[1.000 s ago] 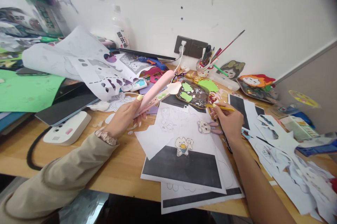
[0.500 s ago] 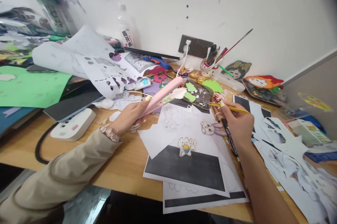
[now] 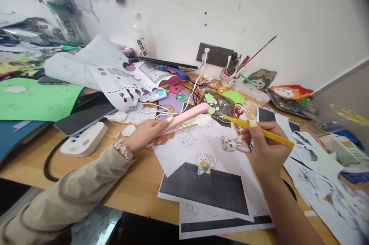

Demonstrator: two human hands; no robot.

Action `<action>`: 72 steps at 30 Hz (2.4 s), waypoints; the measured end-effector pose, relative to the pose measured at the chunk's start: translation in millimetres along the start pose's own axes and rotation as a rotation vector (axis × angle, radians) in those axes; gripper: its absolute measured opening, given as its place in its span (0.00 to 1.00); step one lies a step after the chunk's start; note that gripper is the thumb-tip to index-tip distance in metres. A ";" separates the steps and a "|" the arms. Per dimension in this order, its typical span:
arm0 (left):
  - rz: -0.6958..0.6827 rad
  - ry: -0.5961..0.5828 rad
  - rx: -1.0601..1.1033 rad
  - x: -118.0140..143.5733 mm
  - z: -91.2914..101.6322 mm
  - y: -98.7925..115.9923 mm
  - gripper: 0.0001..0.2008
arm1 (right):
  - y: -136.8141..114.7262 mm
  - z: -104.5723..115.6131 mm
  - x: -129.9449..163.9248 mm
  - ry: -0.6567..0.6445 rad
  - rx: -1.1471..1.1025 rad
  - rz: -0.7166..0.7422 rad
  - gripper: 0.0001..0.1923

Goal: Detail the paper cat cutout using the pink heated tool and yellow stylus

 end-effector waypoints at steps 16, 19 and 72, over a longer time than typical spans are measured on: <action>-0.035 0.063 -0.281 -1.6 -1.3 -1.0 0.28 | -5.9 -17.8 38.6 -0.560 0.422 0.938 0.13; -0.022 0.107 -0.326 -2.5 -2.1 -3.0 0.28 | -2.5 -18.4 39.4 -0.614 0.459 0.938 0.12; 0.037 0.103 -0.265 0.7 0.2 1.6 0.28 | 4.6 -17.9 36.0 -0.646 0.521 0.911 0.10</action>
Point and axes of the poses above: each hand's wrist, its own x-axis away from the middle knuckle, its own z-axis out of the back of the hand, y = z × x, the point moved 1 cm from there along -x, towards the middle knuckle, and after that the axes turned 7 degrees about y, right-handed, at the moved point
